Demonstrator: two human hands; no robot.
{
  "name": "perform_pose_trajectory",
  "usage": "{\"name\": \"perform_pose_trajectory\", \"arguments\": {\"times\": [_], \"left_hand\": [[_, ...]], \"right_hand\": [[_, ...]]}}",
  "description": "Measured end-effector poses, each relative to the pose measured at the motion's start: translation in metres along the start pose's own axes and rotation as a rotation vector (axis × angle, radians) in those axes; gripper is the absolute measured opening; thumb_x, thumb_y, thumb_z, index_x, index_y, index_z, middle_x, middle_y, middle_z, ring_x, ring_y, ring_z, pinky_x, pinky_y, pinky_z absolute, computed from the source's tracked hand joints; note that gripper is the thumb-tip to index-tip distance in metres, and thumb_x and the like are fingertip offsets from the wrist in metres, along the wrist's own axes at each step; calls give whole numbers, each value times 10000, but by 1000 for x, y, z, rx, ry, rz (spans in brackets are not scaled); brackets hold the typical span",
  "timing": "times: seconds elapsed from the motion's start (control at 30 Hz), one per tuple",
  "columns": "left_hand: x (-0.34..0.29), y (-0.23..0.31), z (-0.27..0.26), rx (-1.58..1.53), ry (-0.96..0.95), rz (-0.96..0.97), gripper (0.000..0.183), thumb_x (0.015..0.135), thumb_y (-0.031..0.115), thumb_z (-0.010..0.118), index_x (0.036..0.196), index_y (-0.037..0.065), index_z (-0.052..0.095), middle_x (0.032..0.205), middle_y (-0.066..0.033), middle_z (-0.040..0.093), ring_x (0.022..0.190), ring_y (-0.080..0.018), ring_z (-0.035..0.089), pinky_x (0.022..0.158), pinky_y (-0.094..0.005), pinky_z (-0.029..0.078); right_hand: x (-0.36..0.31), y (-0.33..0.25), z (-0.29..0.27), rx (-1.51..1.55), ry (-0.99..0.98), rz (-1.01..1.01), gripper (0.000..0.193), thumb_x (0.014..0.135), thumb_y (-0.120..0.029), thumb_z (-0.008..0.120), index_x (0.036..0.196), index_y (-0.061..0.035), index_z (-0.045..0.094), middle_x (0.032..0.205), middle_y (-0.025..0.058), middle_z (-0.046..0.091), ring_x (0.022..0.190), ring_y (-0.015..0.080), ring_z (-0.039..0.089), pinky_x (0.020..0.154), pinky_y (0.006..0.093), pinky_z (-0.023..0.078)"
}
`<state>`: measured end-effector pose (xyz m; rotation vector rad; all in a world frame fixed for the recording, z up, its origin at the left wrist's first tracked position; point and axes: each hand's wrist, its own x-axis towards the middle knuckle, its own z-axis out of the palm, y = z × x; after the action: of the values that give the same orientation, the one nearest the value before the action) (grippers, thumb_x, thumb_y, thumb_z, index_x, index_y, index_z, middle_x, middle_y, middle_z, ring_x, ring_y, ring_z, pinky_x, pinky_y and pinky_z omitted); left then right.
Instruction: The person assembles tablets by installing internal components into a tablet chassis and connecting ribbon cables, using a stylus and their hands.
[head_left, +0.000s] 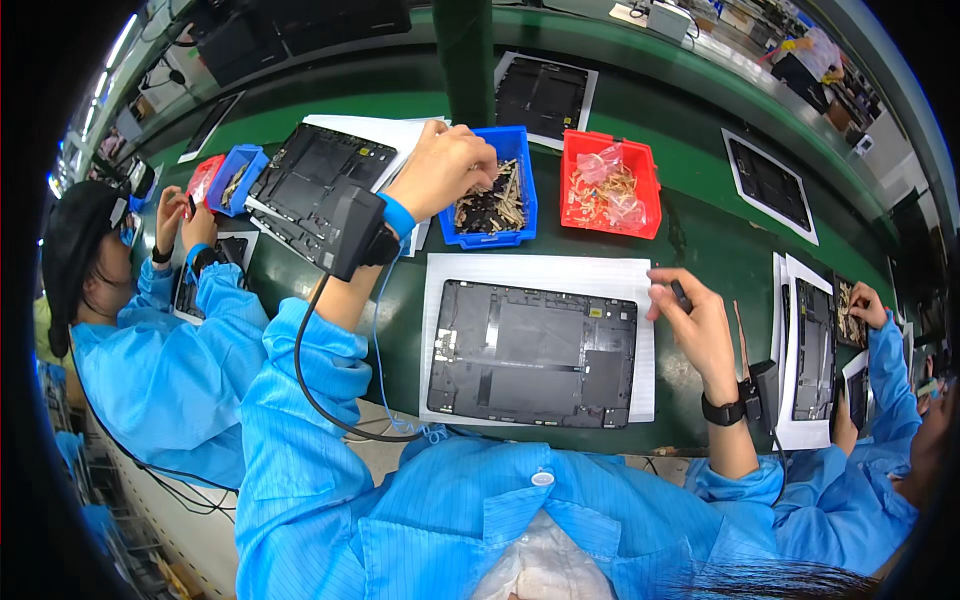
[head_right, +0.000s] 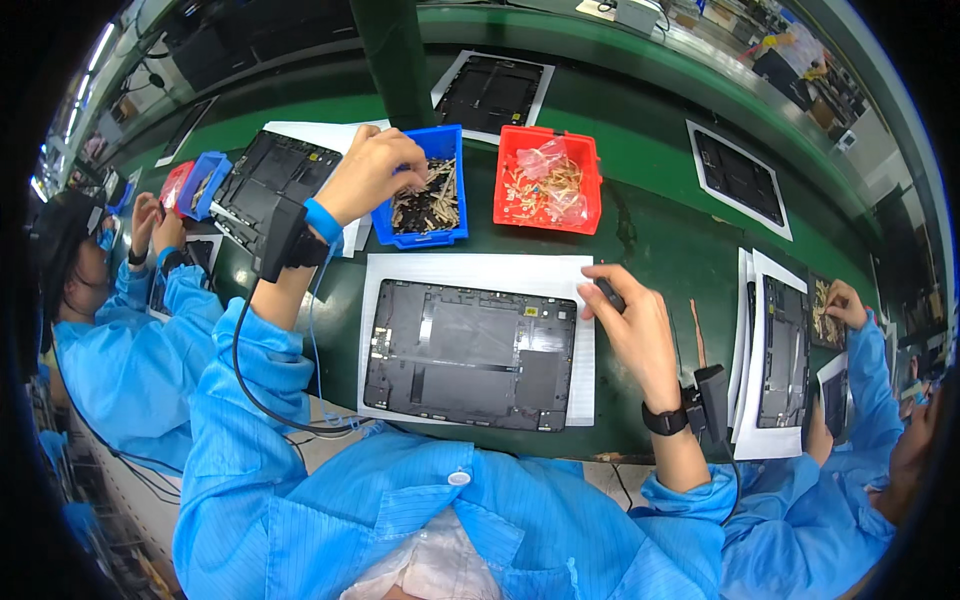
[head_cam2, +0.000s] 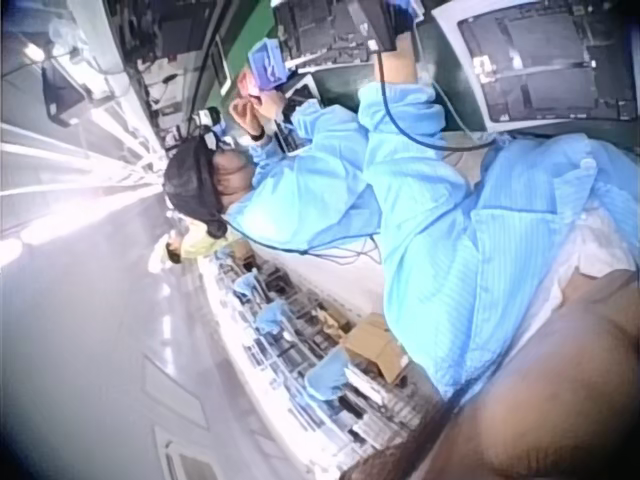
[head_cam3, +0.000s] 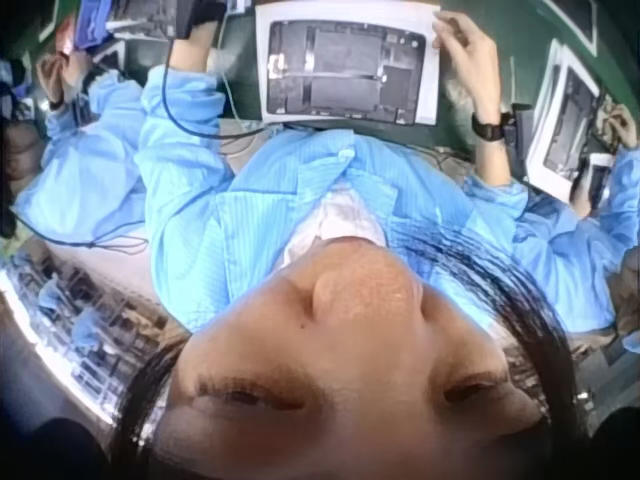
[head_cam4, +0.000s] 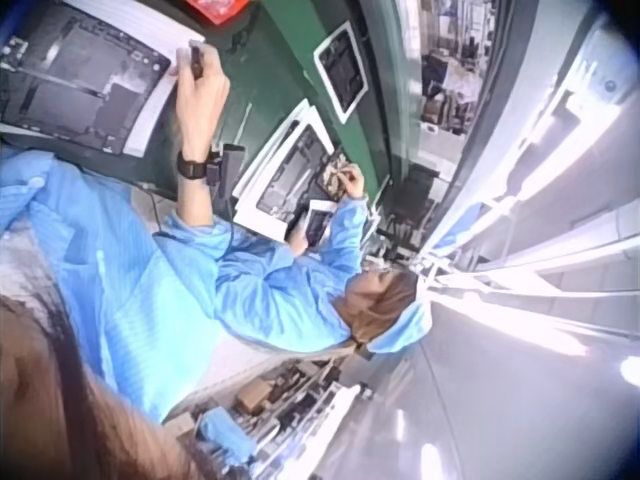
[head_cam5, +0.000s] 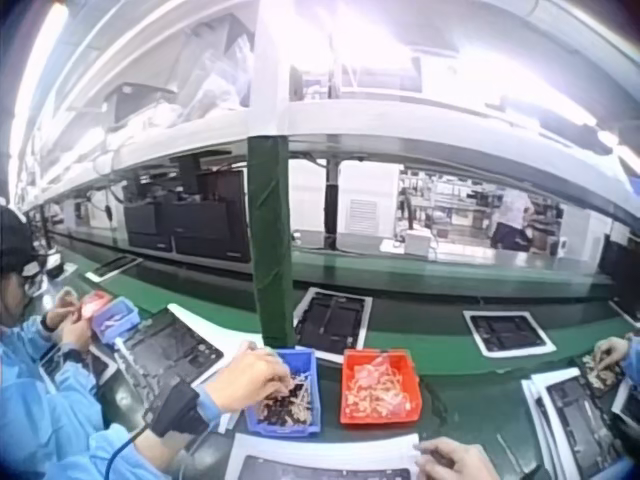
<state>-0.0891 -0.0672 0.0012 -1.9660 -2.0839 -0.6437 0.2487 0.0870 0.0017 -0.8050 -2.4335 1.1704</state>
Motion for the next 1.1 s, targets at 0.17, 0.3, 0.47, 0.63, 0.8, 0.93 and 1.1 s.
{"name": "perform_pose_trajectory", "arguments": {"times": [0.17,0.3,0.47,0.63,0.8,0.93,1.1], "left_hand": [[-5,24,-3,-311,105,-239,104,836,131,714,903,54,696,849,-36,702,809,-197,631,790,-334,480],[-8,66,-17,-716,-21,-400,158,900,152,675,972,12,697,870,-44,700,815,-123,614,763,-284,488],[-16,90,-25,-721,-51,-327,140,886,112,666,952,-11,671,861,-36,677,820,-129,614,763,-278,492],[-16,97,-28,-701,-64,-250,137,852,99,677,905,-23,644,835,-59,666,802,-151,625,755,-299,507],[-13,103,-25,-608,-126,-219,124,831,91,680,896,-10,647,838,-91,671,776,-197,640,749,-322,515],[-13,109,-19,-603,-79,-186,114,818,74,691,892,-1,648,812,-96,659,771,-230,637,734,-343,515],[-21,122,-2,-234,260,12,98,779,38,710,864,52,663,922,-55,639,952,-259,580,849,-389,421]], "right_hand": [[33,-41,23,49,55,-324,189,894,-150,695,1027,-16,697,835,95,682,728,141,639,628,292,451],[57,-60,52,172,28,-291,189,853,-167,734,966,-18,708,852,34,592,660,125,519,614,287,425],[65,-54,70,337,-77,-309,159,851,-170,726,906,-28,680,882,18,581,676,111,503,630,288,422],[57,-57,66,333,-109,-328,126,842,-133,694,875,-19,652,914,22,563,689,106,497,613,272,414],[53,-52,63,313,-117,-345,112,816,-101,672,870,-6,646,940,31,548,710,106,510,592,252,412],[52,-49,61,319,-105,-361,112,807,-92,672,856,4,647,947,26,545,727,95,515,592,245,414],[48,-41,59,433,-69,-316,105,819,-81,678,847,18,659,961,24,549,743,80,513,599,239,414]]}}
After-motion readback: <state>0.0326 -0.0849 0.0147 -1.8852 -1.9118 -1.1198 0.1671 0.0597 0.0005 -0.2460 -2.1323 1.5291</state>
